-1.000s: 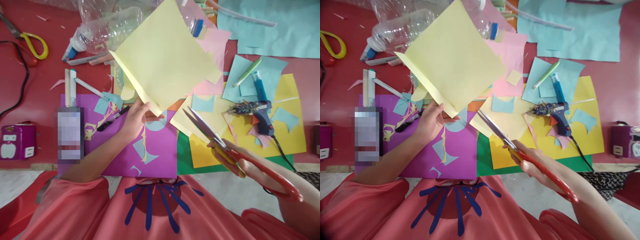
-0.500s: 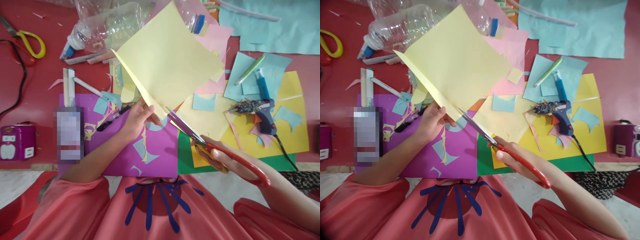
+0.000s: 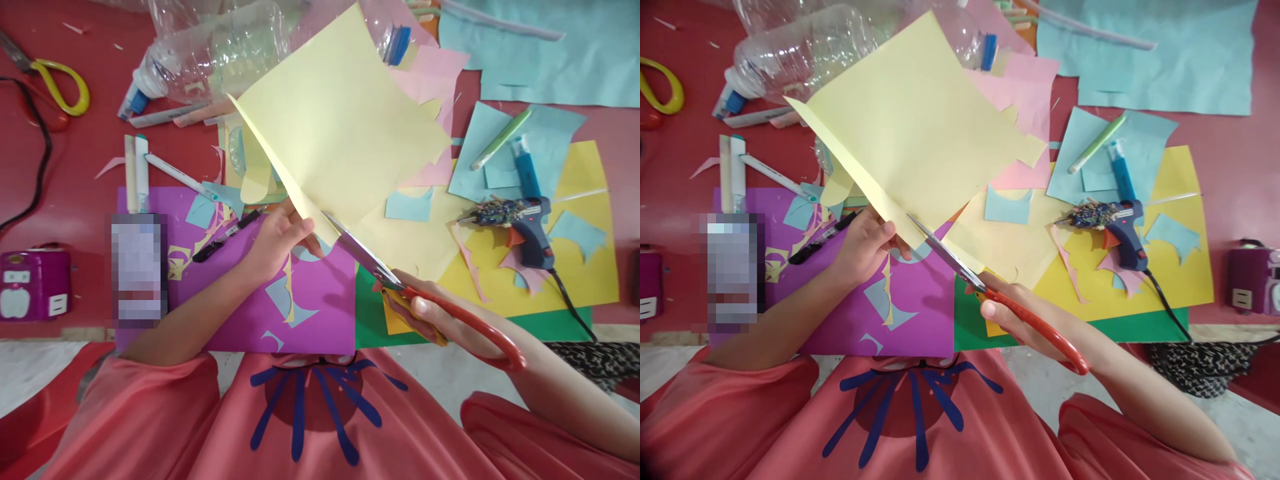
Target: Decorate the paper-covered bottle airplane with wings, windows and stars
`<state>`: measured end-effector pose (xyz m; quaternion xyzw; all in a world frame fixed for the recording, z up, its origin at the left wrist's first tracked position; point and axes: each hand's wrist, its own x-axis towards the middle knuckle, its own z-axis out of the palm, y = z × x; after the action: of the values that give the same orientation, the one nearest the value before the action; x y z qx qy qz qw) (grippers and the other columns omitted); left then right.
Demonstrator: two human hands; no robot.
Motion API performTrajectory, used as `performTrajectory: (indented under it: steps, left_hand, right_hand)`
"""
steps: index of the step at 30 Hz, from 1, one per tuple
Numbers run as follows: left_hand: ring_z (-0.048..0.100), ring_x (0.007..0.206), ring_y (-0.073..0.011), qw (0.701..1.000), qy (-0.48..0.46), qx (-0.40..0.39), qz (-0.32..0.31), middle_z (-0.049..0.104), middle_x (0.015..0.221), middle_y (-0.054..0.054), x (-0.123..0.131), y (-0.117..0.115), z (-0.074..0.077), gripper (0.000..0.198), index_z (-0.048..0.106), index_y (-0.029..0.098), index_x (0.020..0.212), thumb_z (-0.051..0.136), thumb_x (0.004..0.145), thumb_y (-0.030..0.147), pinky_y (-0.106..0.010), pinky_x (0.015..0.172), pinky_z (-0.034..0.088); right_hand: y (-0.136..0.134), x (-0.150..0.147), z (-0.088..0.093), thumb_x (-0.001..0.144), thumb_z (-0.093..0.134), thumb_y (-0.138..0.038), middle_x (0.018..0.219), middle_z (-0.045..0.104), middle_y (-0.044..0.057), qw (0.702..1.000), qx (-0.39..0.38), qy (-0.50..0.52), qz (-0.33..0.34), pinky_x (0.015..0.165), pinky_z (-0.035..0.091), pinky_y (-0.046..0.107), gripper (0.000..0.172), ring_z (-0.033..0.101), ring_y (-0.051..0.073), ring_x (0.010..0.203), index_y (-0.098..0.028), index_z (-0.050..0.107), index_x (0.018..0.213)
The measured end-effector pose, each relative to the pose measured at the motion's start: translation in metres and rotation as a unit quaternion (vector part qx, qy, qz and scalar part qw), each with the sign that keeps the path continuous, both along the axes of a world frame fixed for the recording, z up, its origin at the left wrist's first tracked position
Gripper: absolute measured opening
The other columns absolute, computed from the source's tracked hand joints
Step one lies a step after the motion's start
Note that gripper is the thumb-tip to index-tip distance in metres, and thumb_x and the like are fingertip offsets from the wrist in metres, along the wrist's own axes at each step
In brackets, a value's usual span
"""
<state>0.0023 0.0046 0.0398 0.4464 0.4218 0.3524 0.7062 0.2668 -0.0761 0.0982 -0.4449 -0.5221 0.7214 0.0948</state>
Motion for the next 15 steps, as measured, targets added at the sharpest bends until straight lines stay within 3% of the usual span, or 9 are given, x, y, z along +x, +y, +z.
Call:
performTrajectory:
  steps: [6, 15]
  left_hand:
    - [0.061, 0.052, -0.0094, 1.000, -0.013, 0.011, 0.014, 0.067, 0.078, 0.002, -0.0004, -0.0013, 0.0007, 0.049, 0.063, 0.021, 0.100, 0.079, 0.074, 0.060, -0.025, 0.058, 0.059]
    - [0.062, 0.052, -0.0106, 1.000, 0.004, 0.015, 0.010, 0.069, 0.081, -0.001, -0.0010, -0.0009, 0.0032, 0.052, 0.063, 0.021, 0.102, 0.077, 0.075, 0.064, -0.026, 0.055, 0.056]
  right_hand:
    - [0.0003, -0.0015, 0.0000, 0.094, 0.039, -0.077, 0.060, 0.036, -0.008, 0.999, -0.030, 0.017, -0.003, 0.042, 0.023, 0.026, 0.057, 0.024, 0.007, 0.046, -0.021, 0.049, 0.103]
    - [-0.0004, 0.0003, -0.0006, 0.095, 0.039, -0.075, 0.061, 0.037, -0.008, 1.000, -0.028, 0.013, 0.002, 0.043, 0.025, 0.026, 0.057, 0.025, 0.008, 0.046, -0.020, 0.051, 0.108]
